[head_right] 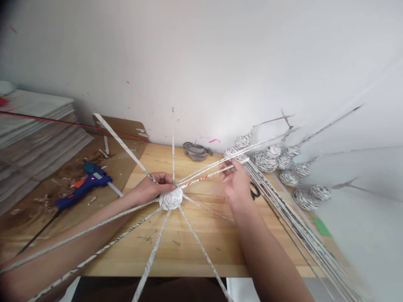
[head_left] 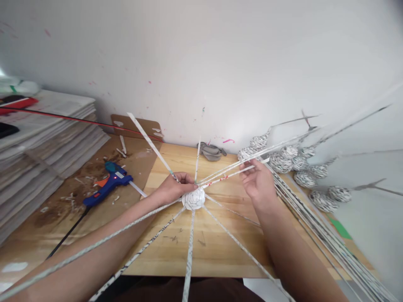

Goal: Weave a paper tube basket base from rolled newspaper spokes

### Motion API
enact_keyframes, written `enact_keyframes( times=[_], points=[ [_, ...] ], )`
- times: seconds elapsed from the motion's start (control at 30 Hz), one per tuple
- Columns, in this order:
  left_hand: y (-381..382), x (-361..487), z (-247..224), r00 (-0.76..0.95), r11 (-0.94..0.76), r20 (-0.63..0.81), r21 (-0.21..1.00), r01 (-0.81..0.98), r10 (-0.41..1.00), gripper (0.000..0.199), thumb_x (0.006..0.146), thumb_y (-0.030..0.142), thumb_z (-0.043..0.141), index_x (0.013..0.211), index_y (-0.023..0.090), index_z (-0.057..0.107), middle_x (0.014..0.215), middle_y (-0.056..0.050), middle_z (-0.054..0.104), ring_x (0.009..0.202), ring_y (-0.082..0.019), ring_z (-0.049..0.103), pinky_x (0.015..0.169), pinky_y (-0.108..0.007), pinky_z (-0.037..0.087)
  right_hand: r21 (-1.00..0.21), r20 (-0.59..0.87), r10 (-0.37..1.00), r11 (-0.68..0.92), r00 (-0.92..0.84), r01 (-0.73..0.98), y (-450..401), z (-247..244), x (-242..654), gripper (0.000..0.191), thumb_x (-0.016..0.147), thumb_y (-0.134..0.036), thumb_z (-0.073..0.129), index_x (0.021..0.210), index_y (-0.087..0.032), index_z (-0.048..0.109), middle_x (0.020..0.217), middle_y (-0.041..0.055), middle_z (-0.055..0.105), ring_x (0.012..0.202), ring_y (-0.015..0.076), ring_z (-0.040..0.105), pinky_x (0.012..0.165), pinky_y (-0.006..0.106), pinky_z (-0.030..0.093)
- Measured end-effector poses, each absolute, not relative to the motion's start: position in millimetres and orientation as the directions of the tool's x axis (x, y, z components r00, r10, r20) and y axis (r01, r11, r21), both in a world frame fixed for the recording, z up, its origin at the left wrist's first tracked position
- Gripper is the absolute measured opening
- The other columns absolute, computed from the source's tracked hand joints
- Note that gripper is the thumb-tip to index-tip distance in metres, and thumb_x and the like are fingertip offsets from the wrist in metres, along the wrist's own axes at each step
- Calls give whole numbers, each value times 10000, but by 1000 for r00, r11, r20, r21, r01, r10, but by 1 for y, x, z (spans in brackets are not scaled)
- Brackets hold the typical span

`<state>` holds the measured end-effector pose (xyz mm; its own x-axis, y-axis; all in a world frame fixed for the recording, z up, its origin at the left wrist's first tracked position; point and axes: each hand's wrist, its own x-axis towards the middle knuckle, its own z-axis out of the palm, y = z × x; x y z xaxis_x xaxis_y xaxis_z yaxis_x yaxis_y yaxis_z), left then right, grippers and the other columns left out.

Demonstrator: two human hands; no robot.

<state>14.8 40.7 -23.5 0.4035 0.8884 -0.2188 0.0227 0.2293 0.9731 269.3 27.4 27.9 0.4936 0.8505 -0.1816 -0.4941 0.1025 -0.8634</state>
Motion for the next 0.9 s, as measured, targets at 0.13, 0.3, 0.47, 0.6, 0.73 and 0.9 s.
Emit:
enact_keyframes(
  times=[0.13, 0.3, 0.47, 0.6, 0.73, 0.9],
  points=[
    [42, 14, -25, 388, 228, -208, 974, -5, 898, 303, 574, 326, 823, 684, 150, 603, 595, 7, 621, 515, -103, 531, 502, -222, 375, -904, -272, 920, -145, 280, -403, 17, 14, 233, 140, 636, -270, 712, 703, -189, 619, 677, 6, 648, 624, 142, 619, 443, 216, 407],
    [42, 15, -22, 360, 225, -203, 974, -20, 911, 300, 563, 313, 824, 668, 149, 596, 577, 23, 598, 503, -92, 515, 507, -220, 373, -946, -270, 963, -265, 3, -185, 1, 4, 207, 186, 693, -352, 714, 752, -176, 717, 823, 61, 713, 756, 188, 648, 476, 227, 393],
    [43, 16, -24, 358, 228, -210, 974, -8, 910, 293, 550, 301, 825, 668, 150, 603, 585, 16, 607, 513, -102, 527, 509, -225, 381, -924, 152, 988, 142, -1, 356, -11, 5, 202, 218, 813, -374, 669, 943, -230, 768, 924, 63, 745, 773, 200, 641, 637, 308, 459],
    [42, 16, -22, 359, 241, -217, 970, -24, 908, 292, 552, 299, 822, 661, 150, 597, 589, 4, 620, 517, -107, 535, 515, -231, 396, -709, 311, 948, 276, -63, 649, -16, 7, 204, 212, 872, -388, 607, 957, -257, 750, 833, 36, 737, 659, 176, 618, 653, 320, 447],
    [41, 16, -20, 383, 240, -209, 970, -33, 900, 288, 552, 299, 822, 661, 154, 598, 600, 1, 629, 529, -111, 545, 518, -231, 401, -557, 301, 945, 281, -125, 782, -16, 8, 207, 258, 899, -416, 567, 1003, -239, 723, 768, 35, 711, 662, 185, 614, 646, 319, 420],
    [40, 17, -21, 413, 247, -210, 968, -37, 886, 283, 541, 280, 831, 676, 148, 620, 626, -9, 647, 540, -111, 556, 531, -234, 414, -312, 314, 910, 368, -271, 876, -15, 14, 207, 281, 945, -363, 489, 821, -213, 692, 751, 50, 671, 726, 195, 577, 698, 331, 389]
  ],
)
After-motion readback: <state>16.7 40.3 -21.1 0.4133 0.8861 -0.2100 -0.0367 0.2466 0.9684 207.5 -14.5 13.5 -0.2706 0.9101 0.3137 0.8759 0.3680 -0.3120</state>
